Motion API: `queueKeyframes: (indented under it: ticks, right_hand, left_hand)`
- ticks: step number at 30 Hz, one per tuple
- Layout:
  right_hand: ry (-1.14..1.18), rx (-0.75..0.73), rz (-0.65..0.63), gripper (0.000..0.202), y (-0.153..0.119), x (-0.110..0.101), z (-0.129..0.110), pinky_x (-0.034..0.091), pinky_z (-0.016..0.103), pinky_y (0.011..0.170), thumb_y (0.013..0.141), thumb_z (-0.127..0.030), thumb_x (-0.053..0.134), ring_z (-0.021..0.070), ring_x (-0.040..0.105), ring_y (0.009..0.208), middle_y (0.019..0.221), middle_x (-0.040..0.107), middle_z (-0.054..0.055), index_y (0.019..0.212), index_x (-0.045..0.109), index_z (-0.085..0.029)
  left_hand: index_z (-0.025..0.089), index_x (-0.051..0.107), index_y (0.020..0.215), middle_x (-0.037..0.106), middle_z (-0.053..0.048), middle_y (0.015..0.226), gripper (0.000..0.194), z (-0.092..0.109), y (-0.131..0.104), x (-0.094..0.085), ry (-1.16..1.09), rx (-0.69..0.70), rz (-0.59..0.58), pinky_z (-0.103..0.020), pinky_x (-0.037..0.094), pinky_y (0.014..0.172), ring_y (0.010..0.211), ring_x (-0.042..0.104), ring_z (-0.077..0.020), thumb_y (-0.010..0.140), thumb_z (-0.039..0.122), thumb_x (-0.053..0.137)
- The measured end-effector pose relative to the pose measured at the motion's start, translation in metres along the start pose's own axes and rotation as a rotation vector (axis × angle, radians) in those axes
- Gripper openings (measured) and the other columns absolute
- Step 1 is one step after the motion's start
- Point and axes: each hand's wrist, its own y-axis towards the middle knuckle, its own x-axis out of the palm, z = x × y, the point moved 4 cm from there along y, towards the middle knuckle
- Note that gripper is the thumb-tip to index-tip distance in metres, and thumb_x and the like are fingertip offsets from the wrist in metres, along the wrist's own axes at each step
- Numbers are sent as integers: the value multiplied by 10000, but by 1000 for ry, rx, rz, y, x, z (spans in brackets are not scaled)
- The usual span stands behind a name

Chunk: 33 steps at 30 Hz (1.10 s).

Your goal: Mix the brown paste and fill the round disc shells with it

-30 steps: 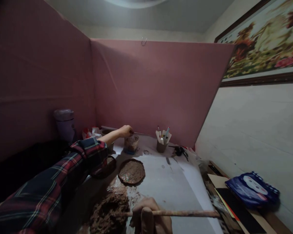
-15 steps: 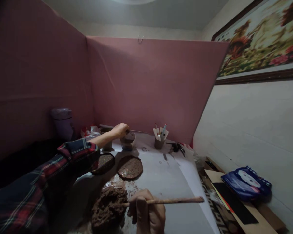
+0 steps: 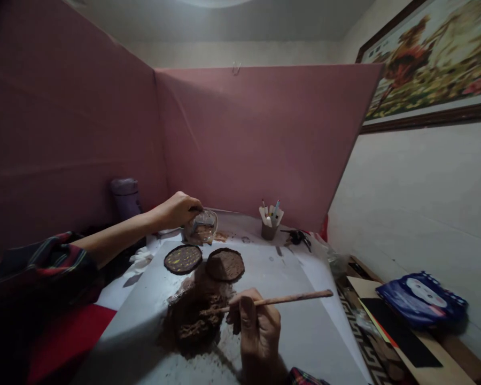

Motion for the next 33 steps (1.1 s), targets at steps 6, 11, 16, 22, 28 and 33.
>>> queueKeyframes:
  ticks: [6,11,16,22,28,33]
  right_hand:
    - [20,-32,51,372,0,0,-5,322,230,400,886,-412,499,99,437,422,497,495,-13,618,608,-178]
    - [27,-83,38,366,1,1,-4,319,219,368,895,-402,487,99,437,408,498,505,-10,638,604,-170]
    - [13,-132,28,357,1,-1,-2,343,208,373,912,-374,471,96,456,424,510,517,-7,663,617,-163]
    - [128,-92,127,367,4,-7,-18,325,190,337,911,-334,477,80,443,381,496,518,-10,610,592,-158]
    - [157,-213,89,245,9,0,-58,380,201,365,917,-284,459,109,530,460,596,570,-9,744,610,-200]
    - [-272,-403,-256,146,18,29,-52,485,243,584,843,-113,576,128,602,641,740,645,3,897,660,-220]
  left_hand:
    - [150,689,778,682,-68,718,219,35,-51,-11,44,92,-19,-250,408,635,670,620,-163,796,90,479]
    - [128,607,753,635,-68,675,140,60,-77,-12,237,221,-58,-262,399,539,592,596,-175,783,64,486]
    - [116,566,778,608,-46,677,137,72,-94,-10,374,361,-29,-257,394,470,541,572,-161,806,40,456]
    - [118,567,783,626,-42,705,151,69,-105,-2,347,336,-20,-242,412,487,572,588,-149,805,22,452]
    - [119,591,804,643,-38,714,166,61,-103,2,222,230,-40,-238,442,551,618,617,-147,798,21,456]
    - [122,598,809,645,-41,723,147,64,-100,1,206,226,-32,-248,435,543,617,619,-156,814,52,469]
